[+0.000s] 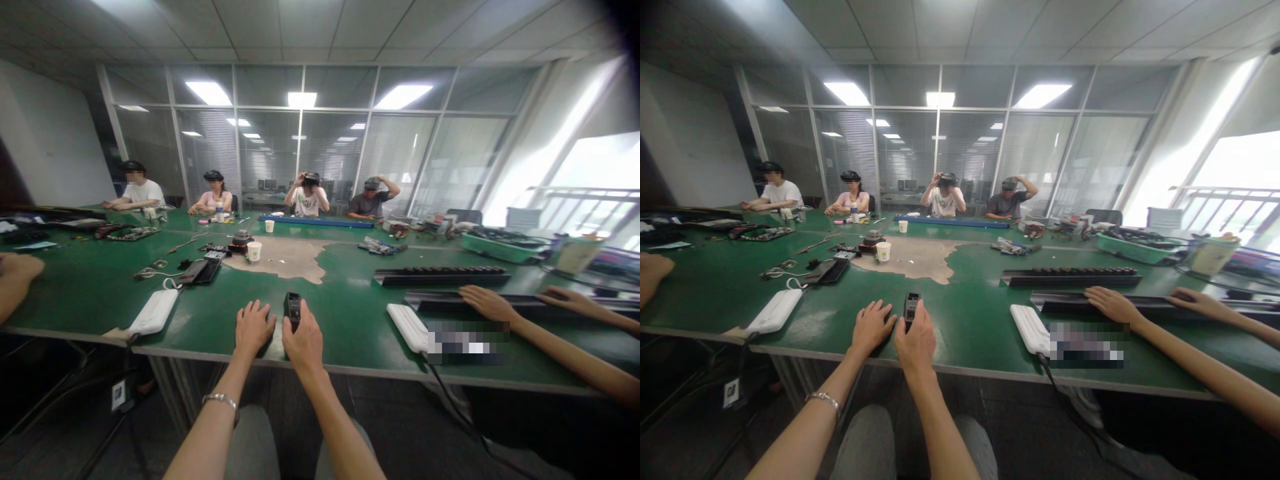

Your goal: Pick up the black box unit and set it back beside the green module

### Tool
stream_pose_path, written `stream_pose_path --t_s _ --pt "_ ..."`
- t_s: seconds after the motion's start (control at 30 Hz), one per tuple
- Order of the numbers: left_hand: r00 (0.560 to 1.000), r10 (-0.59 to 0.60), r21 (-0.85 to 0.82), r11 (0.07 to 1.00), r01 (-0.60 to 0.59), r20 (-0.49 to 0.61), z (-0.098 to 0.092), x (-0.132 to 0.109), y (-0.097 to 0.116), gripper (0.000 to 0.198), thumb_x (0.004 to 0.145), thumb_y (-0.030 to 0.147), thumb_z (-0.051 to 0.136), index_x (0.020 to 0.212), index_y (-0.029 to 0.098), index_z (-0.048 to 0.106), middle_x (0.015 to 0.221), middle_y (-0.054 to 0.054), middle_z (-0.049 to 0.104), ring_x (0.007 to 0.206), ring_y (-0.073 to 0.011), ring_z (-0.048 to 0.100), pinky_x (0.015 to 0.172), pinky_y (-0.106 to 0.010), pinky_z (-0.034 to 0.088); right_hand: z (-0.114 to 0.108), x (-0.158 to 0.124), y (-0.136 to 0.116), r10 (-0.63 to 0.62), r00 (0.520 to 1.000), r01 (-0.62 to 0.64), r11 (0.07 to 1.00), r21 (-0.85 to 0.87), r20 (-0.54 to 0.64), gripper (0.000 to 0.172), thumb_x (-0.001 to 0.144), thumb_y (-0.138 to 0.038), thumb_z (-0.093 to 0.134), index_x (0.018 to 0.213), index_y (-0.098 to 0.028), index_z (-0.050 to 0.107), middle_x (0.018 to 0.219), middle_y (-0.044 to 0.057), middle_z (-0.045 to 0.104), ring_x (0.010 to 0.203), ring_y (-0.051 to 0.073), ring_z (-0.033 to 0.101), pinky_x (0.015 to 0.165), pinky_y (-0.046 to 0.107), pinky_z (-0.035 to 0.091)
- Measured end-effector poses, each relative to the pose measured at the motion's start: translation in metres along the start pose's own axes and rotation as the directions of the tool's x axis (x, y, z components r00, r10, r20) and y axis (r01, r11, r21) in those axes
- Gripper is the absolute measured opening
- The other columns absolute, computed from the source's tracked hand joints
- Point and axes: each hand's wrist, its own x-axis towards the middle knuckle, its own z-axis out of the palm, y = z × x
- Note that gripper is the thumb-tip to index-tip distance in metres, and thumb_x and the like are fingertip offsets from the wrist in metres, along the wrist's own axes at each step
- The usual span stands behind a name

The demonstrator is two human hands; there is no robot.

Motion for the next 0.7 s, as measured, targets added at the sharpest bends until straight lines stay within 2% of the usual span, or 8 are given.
stream_pose_path --t_s 0.1,0.27,0.37,0.57,0.63,0.7 --pt "1.000 0.000 0.007 1.000 0.000 0.003 0.002 0.001 -0.001 0.048 0.093 0.052 0.044 0.132 0.030 0.060 0.148 -0.009 0.050 0.145 -0.0322 0.029 0.116 -0.058 0.021 0.000 0.003 -0.002 0.024 0.999 -0.024 1.000 -0.016 0.035 0.062 0.087 -0.026 0.055 0.144 -0.004 0.044 0.131 0.021 0.060 0.120 0.030 0.059 0.101 0.039 0.046" --pt "1.000 0.018 -0.002 1.000 -0.018 0.020 0.007 0.004 -0.004 0.050 0.094 0.050 0.044 0.136 0.026 0.058 0.150 -0.010 0.047 0.142 -0.0293 0.036 0.116 -0.052 0.025 0.002 -0.002 0.001 0.040 0.997 -0.037 0.998 -0.055 0.060 0.066 0.085 -0.024 0.058 0.145 -0.003 0.042 0.131 0.022 0.060 0.119 0.030 0.060 0.099 0.038 0.047" --pt "1.000 0.018 -0.006 1.000 -0.018 0.015 0.008 0.004 -0.004 0.050 0.095 0.050 0.043 0.136 0.027 0.057 0.151 -0.010 0.047 0.142 -0.0289 0.036 0.116 -0.051 0.026 0.007 -0.011 0.005 0.029 0.998 -0.025 0.997 -0.079 0.052 0.068 0.084 -0.025 0.058 0.146 -0.002 0.041 0.139 0.025 0.054 0.127 0.032 0.055 0.102 0.040 0.046" --pt "0.999 0.006 -0.012 1.000 -0.006 0.040 0.005 0.004 -0.004 0.049 0.094 0.051 0.044 0.136 0.028 0.057 0.152 -0.009 0.046 0.142 -0.0282 0.036 0.117 -0.051 0.025 0.017 -0.024 0.013 -0.066 0.997 0.064 0.997 -0.034 -0.039 0.068 0.089 -0.036 0.056 0.147 -0.005 0.039 0.151 0.026 0.038 0.140 0.034 0.039 0.109 0.049 0.039" --pt "0.999 0.011 -0.011 1.000 -0.010 0.036 0.003 0.003 -0.003 0.050 0.095 0.051 0.043 0.136 0.027 0.057 0.151 -0.009 0.046 0.142 -0.0284 0.036 0.117 -0.051 0.025 0.020 -0.027 0.016 -0.093 0.991 0.093 0.996 -0.002 -0.091 0.065 0.092 -0.038 0.052 0.147 -0.006 0.038 0.152 0.025 0.038 0.141 0.032 0.037 0.111 0.049 0.037" --pt "0.999 0.012 -0.010 1.000 -0.012 0.031 0.001 0.002 -0.002 0.050 0.095 0.050 0.043 0.136 0.027 0.057 0.151 -0.010 0.046 0.142 -0.0288 0.036 0.117 -0.051 0.025 0.023 -0.029 0.019 -0.094 0.989 0.096 0.995 0.016 -0.111 0.062 0.095 -0.038 0.048 0.146 -0.004 0.040 0.148 0.025 0.043 0.139 0.030 0.041 0.110 0.048 0.038"
